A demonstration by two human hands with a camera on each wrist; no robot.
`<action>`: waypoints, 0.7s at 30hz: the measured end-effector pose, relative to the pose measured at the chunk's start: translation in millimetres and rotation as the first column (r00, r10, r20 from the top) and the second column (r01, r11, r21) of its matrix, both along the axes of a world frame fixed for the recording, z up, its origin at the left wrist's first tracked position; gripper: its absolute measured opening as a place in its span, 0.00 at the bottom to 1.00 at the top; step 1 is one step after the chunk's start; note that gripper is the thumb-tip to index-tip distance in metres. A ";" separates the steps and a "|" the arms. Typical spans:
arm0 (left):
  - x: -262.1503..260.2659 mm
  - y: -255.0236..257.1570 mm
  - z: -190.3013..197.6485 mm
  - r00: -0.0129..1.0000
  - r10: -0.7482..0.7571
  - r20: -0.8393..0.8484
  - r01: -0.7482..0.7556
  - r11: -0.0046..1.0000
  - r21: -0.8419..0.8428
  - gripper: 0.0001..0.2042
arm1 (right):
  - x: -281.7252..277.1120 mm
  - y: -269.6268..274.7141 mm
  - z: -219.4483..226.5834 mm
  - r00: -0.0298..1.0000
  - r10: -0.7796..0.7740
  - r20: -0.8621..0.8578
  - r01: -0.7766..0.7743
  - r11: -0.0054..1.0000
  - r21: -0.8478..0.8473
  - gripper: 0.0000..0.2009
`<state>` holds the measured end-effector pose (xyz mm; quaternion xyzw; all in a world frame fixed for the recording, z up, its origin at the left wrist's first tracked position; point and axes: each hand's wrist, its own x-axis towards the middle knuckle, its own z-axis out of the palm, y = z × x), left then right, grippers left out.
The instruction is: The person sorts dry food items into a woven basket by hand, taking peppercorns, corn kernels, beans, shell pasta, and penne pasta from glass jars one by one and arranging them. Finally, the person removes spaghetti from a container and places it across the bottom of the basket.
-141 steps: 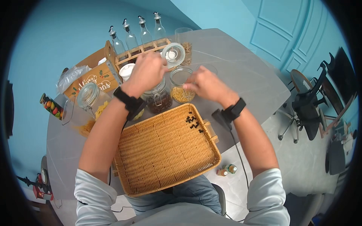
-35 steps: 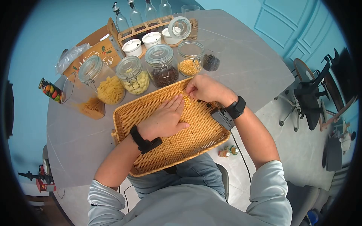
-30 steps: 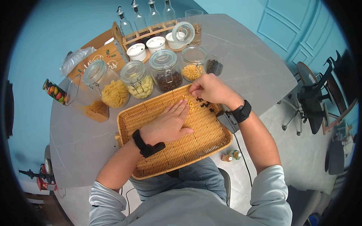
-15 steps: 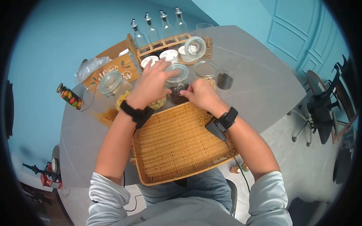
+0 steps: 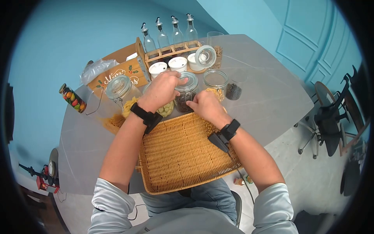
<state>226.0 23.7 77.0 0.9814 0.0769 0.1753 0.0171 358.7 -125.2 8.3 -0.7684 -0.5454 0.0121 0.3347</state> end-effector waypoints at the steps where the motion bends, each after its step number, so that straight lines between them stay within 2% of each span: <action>1: 0.7 2.1 -2.0 1.000 0.002 0.009 -0.002 1.000 -0.001 0.27 | -4.6 2.2 -2.6 0.984 -0.027 -0.176 0.026 1.000 -0.009 0.16; 2: 1.7 4.9 -6.1 1.000 -0.002 0.031 0.001 1.000 0.006 0.27 | -7.8 3.6 -5.9 0.936 -0.054 -0.347 0.048 0.999 -0.025 0.16; 3: 2.4 7.4 -9.7 0.999 -0.004 0.053 0.004 1.000 0.012 0.28 | -8.7 3.4 -10.0 0.939 -0.051 -0.339 0.044 0.999 -0.028 0.16; 5: 3.6 9.6 -10.9 0.998 -0.004 0.056 0.002 1.000 0.030 0.28 | -7.3 3.6 -17.7 0.883 -0.044 -0.468 0.071 0.997 0.041 0.16; 6: 4.3 10.9 -11.3 0.999 -0.008 0.050 0.006 0.999 0.054 0.28 | -4.1 5.8 -20.7 0.886 -0.042 -0.461 0.067 0.997 0.038 0.16; 8: 3.5 9.7 -10.6 0.998 -0.011 0.061 0.008 0.999 0.053 0.28 | -4.0 6.1 -15.6 0.737 0.044 -0.674 0.009 0.997 0.075 0.16; 9: 3.1 9.5 -10.5 0.998 -0.017 0.067 0.013 0.998 0.057 0.28 | 0.9 0.9 -9.3 0.740 0.042 -0.671 0.007 0.998 0.070 0.16; 11: 3.9 11.6 -15.7 0.995 -0.016 0.102 0.011 0.999 0.048 0.28 | -0.4 -14.6 37.1 0.487 0.071 -0.871 -0.003 0.997 0.080 0.18; 12: 3.9 12.6 -18.4 0.992 -0.021 0.126 0.014 0.999 0.050 0.27 | 13.0 -13.5 35.3 0.564 0.158 -0.811 -0.050 0.986 0.157 0.11; 13: 3.2 11.8 -16.8 0.992 -0.020 0.125 0.014 0.999 0.048 0.27 | 8.5 -12.0 39.7 0.563 0.156 -0.812 -0.049 0.987 0.155 0.11; 14: 3.4 10.6 -14.2 0.996 -0.009 0.093 0.004 0.998 0.058 0.27 | 0.3 -11.0 47.6 0.859 0.130 -0.496 -0.020 0.975 0.223 0.07; 15: 4.3 8.7 -11.6 0.998 0.000 0.062 -0.004 0.998 0.068 0.27 | -3.2 -11.4 52.8 0.995 0.048 -0.090 -0.020 0.955 0.294 0.05; 16: 4.8 8.3 -10.6 0.998 -0.004 0.064 0.000 0.998 0.068 0.27 | 0.5 -9.3 49.6 0.994 0.113 -0.004 -0.109 0.961 0.254 0.08; 17: 4.4 8.5 -10.1 0.998 -0.002 0.057 -0.002 0.998 0.066 0.27 | 2.6 -9.4 46.5 0.994 0.109 -0.004 -0.104 0.962 0.253 0.08; 19: 5.0 10.4 -11.3 0.999 -0.004 0.049 0.001 0.998 0.062 0.27 | 3.5 -9.7 42.8 0.979 0.180 0.091 -0.195 0.960 0.202 0.09; 21: 7.1 15.2 -13.3 0.998 -0.023 0.064 0.020 0.999 0.041 0.27 | 7.0 -11.2 46.7 0.977 0.210 0.034 -0.212 0.960 0.180 0.09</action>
